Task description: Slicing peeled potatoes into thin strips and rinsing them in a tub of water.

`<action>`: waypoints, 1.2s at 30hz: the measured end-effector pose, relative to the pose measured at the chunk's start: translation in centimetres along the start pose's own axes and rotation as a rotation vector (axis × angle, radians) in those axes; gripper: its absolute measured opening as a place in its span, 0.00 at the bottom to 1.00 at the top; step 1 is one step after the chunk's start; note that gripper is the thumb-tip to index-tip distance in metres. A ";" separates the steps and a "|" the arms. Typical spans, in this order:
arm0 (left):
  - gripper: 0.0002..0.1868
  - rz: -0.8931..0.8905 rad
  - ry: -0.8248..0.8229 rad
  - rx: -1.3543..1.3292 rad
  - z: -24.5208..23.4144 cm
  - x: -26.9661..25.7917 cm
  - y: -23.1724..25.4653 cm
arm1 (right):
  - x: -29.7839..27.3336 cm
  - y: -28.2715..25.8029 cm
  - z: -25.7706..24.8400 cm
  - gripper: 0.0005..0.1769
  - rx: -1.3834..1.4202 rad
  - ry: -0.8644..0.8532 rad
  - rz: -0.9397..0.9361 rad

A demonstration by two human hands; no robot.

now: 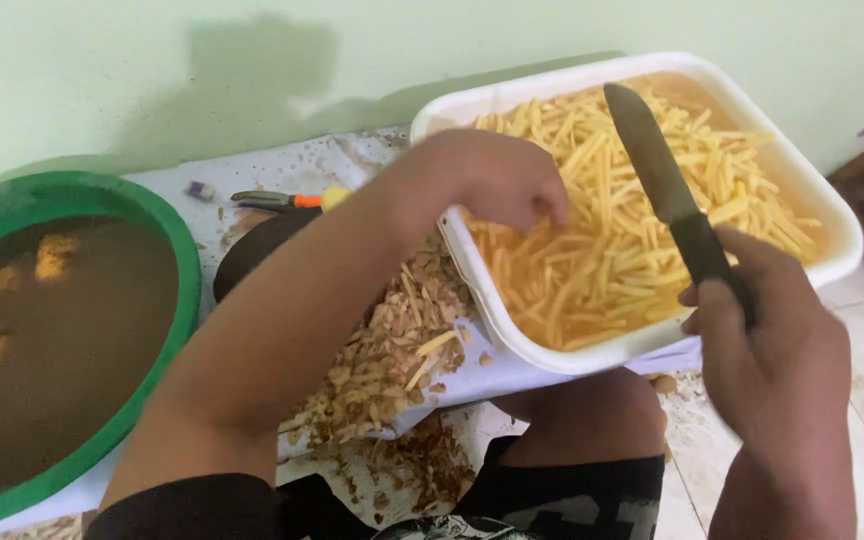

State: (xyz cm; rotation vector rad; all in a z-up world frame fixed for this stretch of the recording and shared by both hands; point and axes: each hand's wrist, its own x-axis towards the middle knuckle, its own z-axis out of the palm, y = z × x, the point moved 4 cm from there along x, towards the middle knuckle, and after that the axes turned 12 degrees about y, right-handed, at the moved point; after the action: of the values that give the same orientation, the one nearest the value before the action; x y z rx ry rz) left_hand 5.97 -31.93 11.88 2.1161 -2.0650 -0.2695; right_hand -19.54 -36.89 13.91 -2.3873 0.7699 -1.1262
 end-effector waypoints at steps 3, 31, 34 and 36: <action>0.24 -0.107 0.043 -0.007 -4.7 -6.7 0.2 | -3.0 -2.4 0.3 0.29 -0.065 -0.016 -0.013; 0.72 -0.502 -0.005 -0.068 0.2 3.6 -4.1 | 21.0 12.0 9.0 0.51 -0.401 -0.426 -0.014; 0.68 -0.604 -0.111 -0.164 0.2 3.6 -3.5 | 21.1 11.4 10.1 0.53 -0.409 -0.546 0.133; 0.69 -0.549 -0.030 -0.220 0.1 4.1 -4.1 | 20.5 11.4 11.0 0.57 -0.313 -0.648 0.054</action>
State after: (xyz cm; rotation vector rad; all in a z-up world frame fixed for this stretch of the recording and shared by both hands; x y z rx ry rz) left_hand 9.98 -35.92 10.79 2.4947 -1.3469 -0.5693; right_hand -3.57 -57.31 12.85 -2.7207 0.8018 -0.1696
